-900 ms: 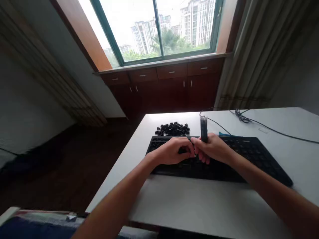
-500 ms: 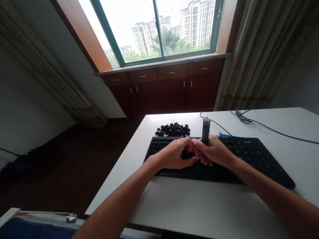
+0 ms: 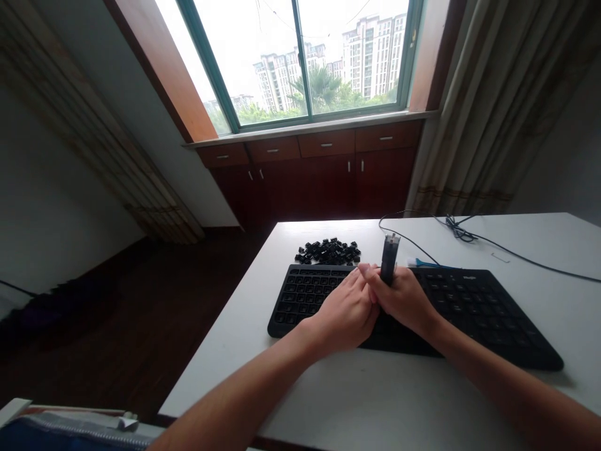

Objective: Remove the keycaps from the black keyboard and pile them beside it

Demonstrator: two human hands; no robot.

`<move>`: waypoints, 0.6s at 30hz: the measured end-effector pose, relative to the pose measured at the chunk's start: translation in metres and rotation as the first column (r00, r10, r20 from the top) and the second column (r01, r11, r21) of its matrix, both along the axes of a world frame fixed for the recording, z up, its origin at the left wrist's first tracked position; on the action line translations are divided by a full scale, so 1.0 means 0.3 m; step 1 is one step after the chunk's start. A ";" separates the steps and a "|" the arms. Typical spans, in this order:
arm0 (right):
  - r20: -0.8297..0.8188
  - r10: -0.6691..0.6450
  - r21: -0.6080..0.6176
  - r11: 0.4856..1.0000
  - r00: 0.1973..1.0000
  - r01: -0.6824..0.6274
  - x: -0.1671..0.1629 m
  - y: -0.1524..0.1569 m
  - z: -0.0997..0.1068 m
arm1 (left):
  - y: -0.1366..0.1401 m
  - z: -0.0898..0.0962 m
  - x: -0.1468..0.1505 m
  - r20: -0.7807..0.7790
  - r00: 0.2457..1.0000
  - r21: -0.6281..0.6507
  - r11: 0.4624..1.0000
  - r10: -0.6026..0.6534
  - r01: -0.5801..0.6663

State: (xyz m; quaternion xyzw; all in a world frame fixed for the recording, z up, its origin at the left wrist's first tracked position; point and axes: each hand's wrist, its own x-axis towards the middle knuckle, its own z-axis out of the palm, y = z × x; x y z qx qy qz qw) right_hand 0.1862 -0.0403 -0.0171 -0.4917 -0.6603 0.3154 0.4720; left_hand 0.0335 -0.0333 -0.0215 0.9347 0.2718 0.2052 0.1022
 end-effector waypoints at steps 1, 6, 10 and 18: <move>-0.015 -0.018 -0.011 1.000 1.000 0.018 0.000 0.001 -0.001 | 0.000 -0.002 0.000 -0.010 1.000 0.009 1.000 -0.005 0.005; -0.046 -0.058 0.000 0.998 0.997 0.058 -0.002 -0.009 0.004 | -0.006 -0.004 0.003 -0.024 1.000 0.028 0.999 -0.017 0.017; -0.054 -0.082 0.025 0.996 0.995 0.084 -0.003 -0.016 0.011 | -0.008 -0.004 0.005 -0.025 1.000 0.010 1.000 -0.006 0.006; -0.064 -0.109 0.056 0.992 0.992 0.112 -0.008 -0.020 0.023 | -0.009 -0.007 0.004 -0.021 1.000 0.000 1.000 -0.014 0.014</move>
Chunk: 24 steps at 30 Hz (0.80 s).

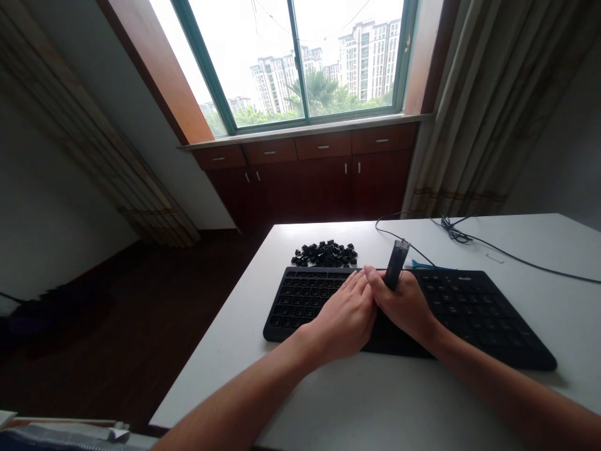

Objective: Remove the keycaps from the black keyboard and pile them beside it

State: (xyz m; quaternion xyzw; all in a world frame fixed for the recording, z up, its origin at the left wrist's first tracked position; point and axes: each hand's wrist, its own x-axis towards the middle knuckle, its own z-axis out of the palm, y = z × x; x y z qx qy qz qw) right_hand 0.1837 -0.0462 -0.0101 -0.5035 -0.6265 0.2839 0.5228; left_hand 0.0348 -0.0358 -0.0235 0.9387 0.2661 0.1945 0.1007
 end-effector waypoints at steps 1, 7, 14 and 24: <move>0.001 -0.001 0.003 1.000 1.000 0.001 0.000 -0.001 0.000 | 0.000 0.001 0.000 0.006 1.000 -0.001 1.000 0.000 0.000; 0.006 0.007 0.002 1.000 1.000 -0.007 0.004 -0.001 -0.011 | -0.002 0.009 0.001 0.037 0.999 -0.021 1.000 -0.002 0.003; -0.004 -0.004 0.014 1.000 1.000 0.004 0.003 0.002 -0.018 | -0.006 0.014 0.002 0.031 0.999 -0.018 1.000 -0.006 0.007; -0.017 0.010 0.034 0.999 1.000 -0.010 0.007 0.003 -0.018 | -0.004 0.023 0.002 0.034 0.999 -0.021 1.000 -0.006 0.007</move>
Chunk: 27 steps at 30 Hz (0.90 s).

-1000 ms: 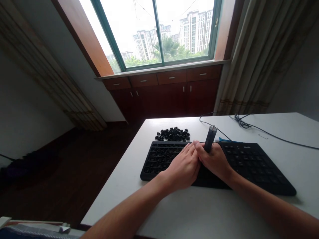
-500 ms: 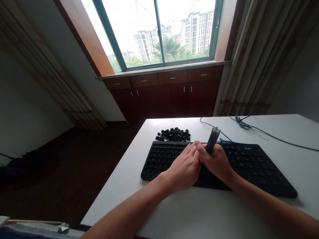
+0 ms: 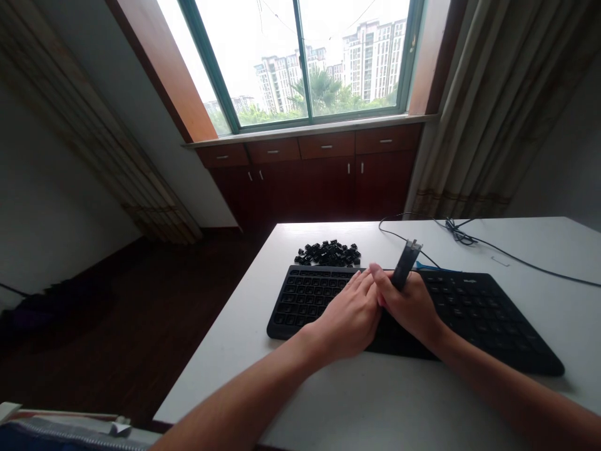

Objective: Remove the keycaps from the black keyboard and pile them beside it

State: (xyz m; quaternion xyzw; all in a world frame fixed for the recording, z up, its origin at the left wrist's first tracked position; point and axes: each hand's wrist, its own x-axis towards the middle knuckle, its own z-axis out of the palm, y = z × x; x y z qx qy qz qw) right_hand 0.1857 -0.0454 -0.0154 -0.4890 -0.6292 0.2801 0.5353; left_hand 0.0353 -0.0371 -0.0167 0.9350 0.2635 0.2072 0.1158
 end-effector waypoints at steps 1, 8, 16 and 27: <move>-0.006 0.000 -0.002 1.000 1.000 0.000 0.000 0.000 0.001 | 0.000 0.001 0.000 0.002 1.000 -0.002 1.000 0.001 -0.001; -0.023 0.005 -0.004 1.000 1.000 -0.005 -0.003 -0.001 0.008 | -0.002 -0.002 0.000 0.009 1.000 -0.003 1.000 -0.007 0.008; -0.016 0.010 -0.015 1.000 1.000 -0.011 0.001 0.000 0.002 | -0.001 -0.002 -0.001 0.015 1.000 -0.014 1.000 -0.009 0.010; 0.002 -0.002 0.010 1.000 1.000 0.002 -0.001 0.001 0.003 | 0.001 0.002 -0.003 0.010 1.000 0.002 1.000 -0.016 0.016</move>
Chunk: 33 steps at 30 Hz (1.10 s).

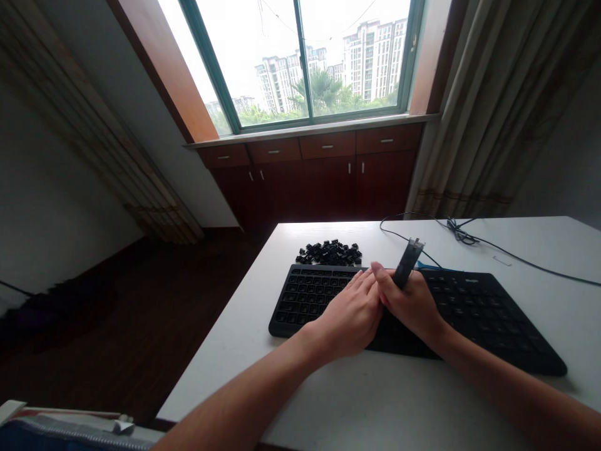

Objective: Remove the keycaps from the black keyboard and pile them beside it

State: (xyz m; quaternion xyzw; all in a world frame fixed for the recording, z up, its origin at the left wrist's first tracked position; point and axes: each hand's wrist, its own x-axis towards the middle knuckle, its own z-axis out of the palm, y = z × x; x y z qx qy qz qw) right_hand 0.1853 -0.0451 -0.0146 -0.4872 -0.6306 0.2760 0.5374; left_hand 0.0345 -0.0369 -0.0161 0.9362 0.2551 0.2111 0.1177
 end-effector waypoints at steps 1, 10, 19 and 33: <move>-0.002 0.003 0.000 1.000 1.000 -0.003 0.001 0.000 -0.001 | 0.000 0.000 0.000 0.000 1.000 -0.001 1.000 -0.003 0.003; -0.017 0.005 -0.015 1.000 1.000 -0.006 0.003 0.002 -0.004 | 0.000 0.002 0.002 0.006 1.000 -0.030 1.000 0.001 -0.001; 0.027 0.039 -0.039 0.999 0.999 -0.038 0.003 0.004 -0.003 | 0.004 -0.007 -0.001 0.008 1.000 -0.019 1.000 0.001 0.000; -0.003 0.453 -0.469 0.787 0.892 -0.401 0.065 0.023 0.074 | 0.002 -0.009 -0.005 -0.032 0.998 0.030 0.998 0.059 -0.058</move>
